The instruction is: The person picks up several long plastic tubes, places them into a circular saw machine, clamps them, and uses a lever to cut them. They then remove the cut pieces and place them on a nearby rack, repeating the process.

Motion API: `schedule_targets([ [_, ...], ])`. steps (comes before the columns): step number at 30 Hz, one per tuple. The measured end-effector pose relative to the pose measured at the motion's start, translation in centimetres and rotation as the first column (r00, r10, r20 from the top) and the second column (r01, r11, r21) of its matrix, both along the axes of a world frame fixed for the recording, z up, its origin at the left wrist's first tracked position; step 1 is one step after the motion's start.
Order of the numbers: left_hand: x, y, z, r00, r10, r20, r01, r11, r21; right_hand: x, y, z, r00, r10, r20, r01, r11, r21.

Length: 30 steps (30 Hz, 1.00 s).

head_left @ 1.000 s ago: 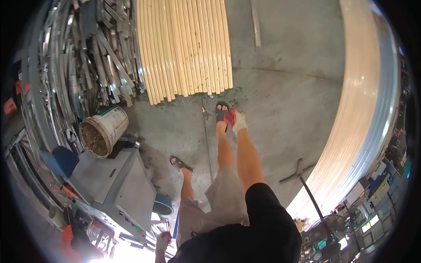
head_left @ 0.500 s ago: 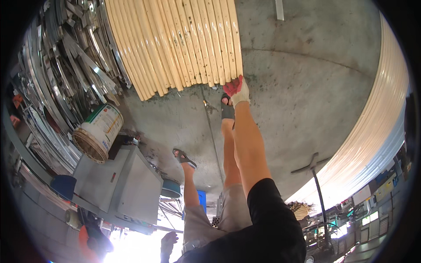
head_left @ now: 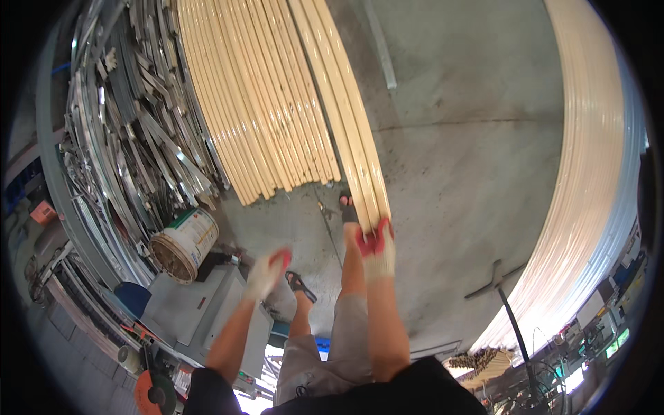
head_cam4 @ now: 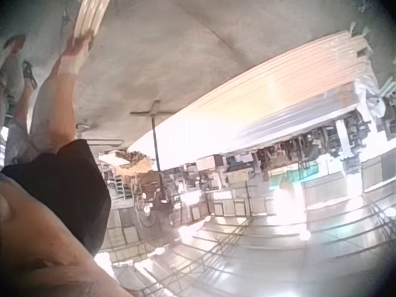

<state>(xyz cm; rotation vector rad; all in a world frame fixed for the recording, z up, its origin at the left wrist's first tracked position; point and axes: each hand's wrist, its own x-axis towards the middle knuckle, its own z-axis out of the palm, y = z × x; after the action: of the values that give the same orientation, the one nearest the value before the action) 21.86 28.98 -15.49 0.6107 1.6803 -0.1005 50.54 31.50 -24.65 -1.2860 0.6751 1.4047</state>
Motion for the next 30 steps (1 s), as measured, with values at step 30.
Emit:
schedule_targets([
  [30, 3.4, 16.4, 48.9, 0.757, 0.154, 0.635, -0.654, 0.179, 0.735, 2.9, 14.1, 45.2, 0.472, 0.424, 0.773, -0.842, 0.476, 0.253],
])
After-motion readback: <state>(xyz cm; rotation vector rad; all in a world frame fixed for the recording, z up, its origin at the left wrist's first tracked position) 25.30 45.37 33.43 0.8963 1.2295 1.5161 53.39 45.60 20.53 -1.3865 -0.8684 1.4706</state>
